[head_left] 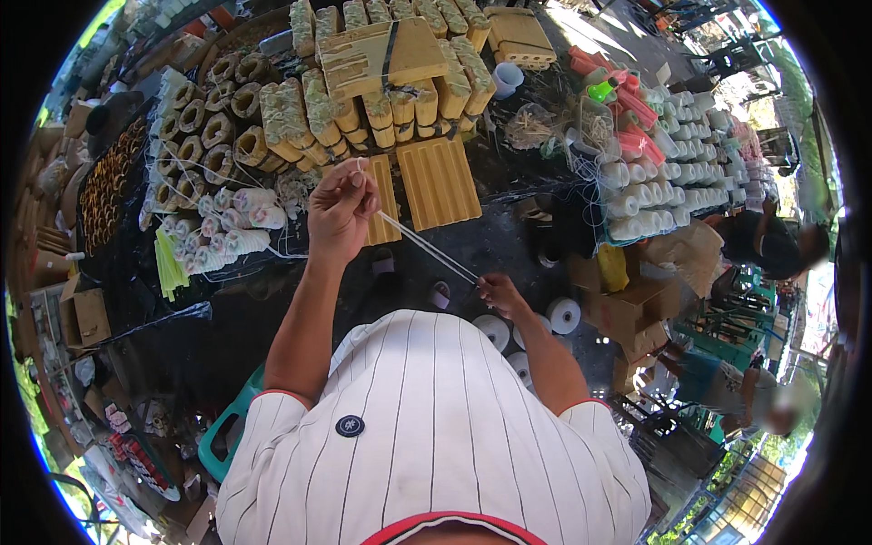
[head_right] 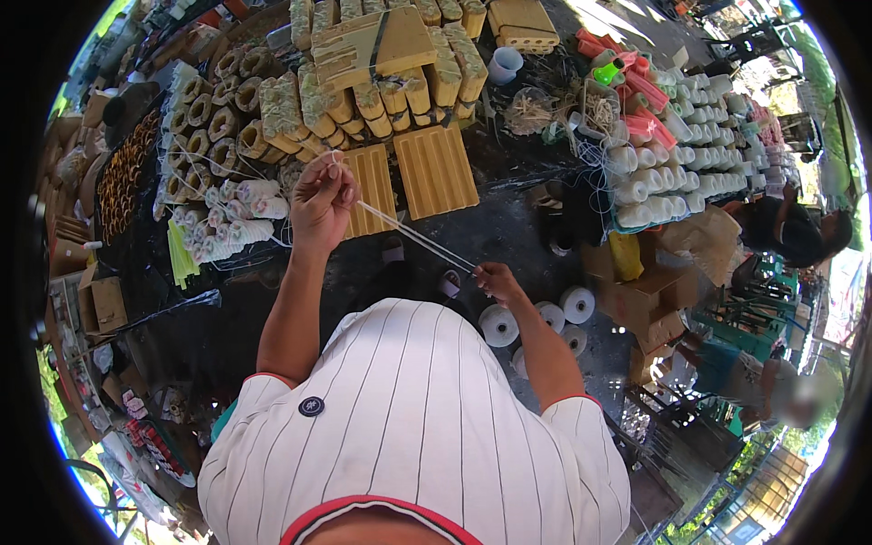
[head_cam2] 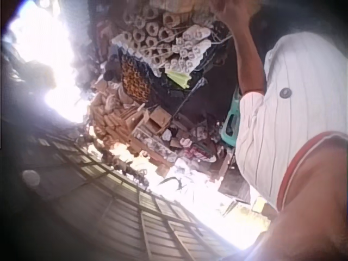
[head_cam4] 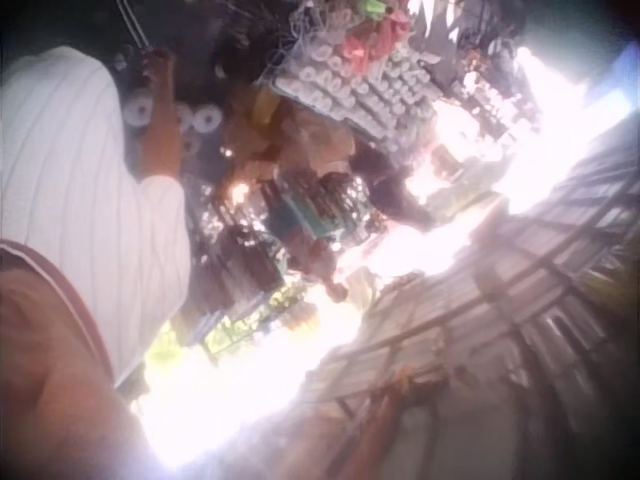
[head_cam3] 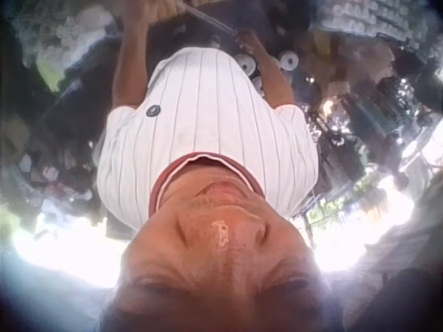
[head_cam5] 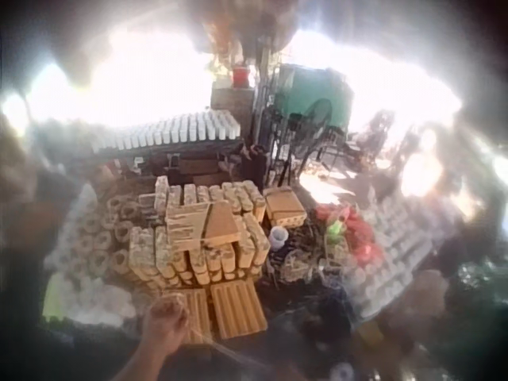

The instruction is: The person assembles yellow plastic beehive frames by inserting green plastic spacers and tying them with white string. They repeatedly pick up frames, insert spacers, and secure them with string, stacking completed units on the table.

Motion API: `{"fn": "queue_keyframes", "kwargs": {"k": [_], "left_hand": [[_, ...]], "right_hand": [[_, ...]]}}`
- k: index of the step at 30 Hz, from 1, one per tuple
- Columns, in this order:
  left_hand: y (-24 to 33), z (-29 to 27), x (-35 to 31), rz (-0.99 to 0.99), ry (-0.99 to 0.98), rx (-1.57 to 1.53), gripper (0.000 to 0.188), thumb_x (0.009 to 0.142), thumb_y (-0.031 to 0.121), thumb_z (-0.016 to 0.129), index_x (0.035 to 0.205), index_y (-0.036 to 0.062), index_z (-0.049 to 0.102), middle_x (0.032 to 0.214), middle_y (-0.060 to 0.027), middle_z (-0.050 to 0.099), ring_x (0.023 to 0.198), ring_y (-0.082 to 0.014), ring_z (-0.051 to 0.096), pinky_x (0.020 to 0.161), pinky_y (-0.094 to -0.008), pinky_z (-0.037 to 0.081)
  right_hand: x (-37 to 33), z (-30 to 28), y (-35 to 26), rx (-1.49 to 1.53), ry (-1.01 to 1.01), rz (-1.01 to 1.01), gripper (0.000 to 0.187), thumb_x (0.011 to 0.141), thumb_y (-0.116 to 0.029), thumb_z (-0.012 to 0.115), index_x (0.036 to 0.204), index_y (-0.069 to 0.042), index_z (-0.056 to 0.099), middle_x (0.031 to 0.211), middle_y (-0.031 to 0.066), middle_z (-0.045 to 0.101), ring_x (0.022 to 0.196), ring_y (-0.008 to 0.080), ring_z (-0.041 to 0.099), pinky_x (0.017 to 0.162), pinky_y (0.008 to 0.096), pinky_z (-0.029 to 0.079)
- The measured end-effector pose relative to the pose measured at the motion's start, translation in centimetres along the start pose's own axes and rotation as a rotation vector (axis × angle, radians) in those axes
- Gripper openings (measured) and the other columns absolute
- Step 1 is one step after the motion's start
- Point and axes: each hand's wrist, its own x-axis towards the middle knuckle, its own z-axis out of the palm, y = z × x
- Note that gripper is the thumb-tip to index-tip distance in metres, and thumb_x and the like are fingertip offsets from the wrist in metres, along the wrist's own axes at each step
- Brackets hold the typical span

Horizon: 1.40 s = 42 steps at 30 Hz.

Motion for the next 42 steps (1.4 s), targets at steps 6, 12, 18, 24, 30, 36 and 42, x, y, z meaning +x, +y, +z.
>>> {"fn": "queue_keyframes", "kwargs": {"k": [6,12,18,24,30,36,42], "left_hand": [[-2.3,-2.8,-0.1,-0.139,-0.041,0.039,0.025,0.102,0.003,0.07,0.126,0.004,0.076,0.093,-0.006,0.071,0.076,-0.0123,0.059,0.065,-0.0257,0.044],[-6.0,-4.0,-2.2,-0.421,-0.187,0.363,0.023,0.104,0.004,0.068,0.126,0.0039,0.075,0.098,-0.004,0.071,0.08,-0.009,0.058,0.069,-0.0245,0.046],[-10.4,-2.9,-0.9,-0.528,-0.202,0.424,0.019,0.104,0.005,0.069,0.123,0.0043,0.072,0.094,-0.0015,0.069,0.08,-0.0073,0.057,0.07,-0.024,0.047],[-10.8,-0.9,-0.3,-0.381,-0.065,0.495,0.013,0.104,0.005,0.068,0.117,0.003,0.07,0.092,-0.0014,0.068,0.077,-0.0077,0.056,0.07,-0.0235,0.047],[-12.4,1.2,0.3,-0.357,0.087,0.547,0.005,0.106,0.007,0.066,0.109,0.0025,0.068,0.09,-0.0013,0.067,0.075,-0.0075,0.055,0.069,-0.0235,0.047],[-14.2,2.0,1.3,-0.306,0.198,0.475,0.009,0.11,0.008,0.059,0.113,0.0036,0.066,0.09,-0.002,0.069,0.074,-0.0075,0.055,0.067,-0.0243,0.047],[-14.7,2.5,3.9,-0.269,0.222,0.657,0.014,0.113,0.013,0.054,0.118,0.0033,0.064,0.091,-0.0036,0.07,0.073,-0.0078,0.056,0.067,-0.0262,0.049]], "right_hand": [[2.5,1.3,4.6,-0.539,0.116,0.048,0.019,0.105,-0.022,0.067,0.108,-0.004,0.073,0.082,0.0091,0.069,0.07,0.0217,0.064,0.063,0.035,0.049],[1.5,5.2,-10.3,-0.568,0.528,-0.474,0.034,0.101,-0.034,0.069,0.115,-0.004,0.077,0.107,0.0231,0.075,0.101,0.0374,0.075,0.087,0.0461,0.057],[10.1,-2.2,-21.9,-0.788,0.851,-0.601,0.028,0.102,-0.025,0.064,0.114,-0.003,0.077,0.108,0.0203,0.076,0.102,0.0402,0.072,0.092,0.0482,0.056],[17.5,-0.7,-28.8,-0.942,0.721,-0.128,0.034,0.098,-0.025,0.067,0.124,-0.005,0.074,0.123,0.0187,0.073,0.119,0.039,0.068,0.103,0.0493,0.053],[19.9,-2.0,-28.6,-0.96,0.657,-0.12,0.039,0.099,-0.03,0.067,0.125,-0.002,0.068,0.12,0.0213,0.073,0.118,0.0418,0.068,0.099,0.0502,0.055],[18.1,-1.1,-29.6,-0.826,0.742,-0.402,0.032,0.096,-0.017,0.067,0.121,0.002,0.06,0.116,0.0227,0.071,0.111,0.0453,0.068,0.093,0.0536,0.055],[9.6,-2.2,-29.0,-0.559,0.7,-0.861,0.029,0.1,-0.016,0.068,0.12,0.003,0.062,0.098,0.0162,0.073,0.087,0.0339,0.072,0.077,0.0462,0.056]]}}
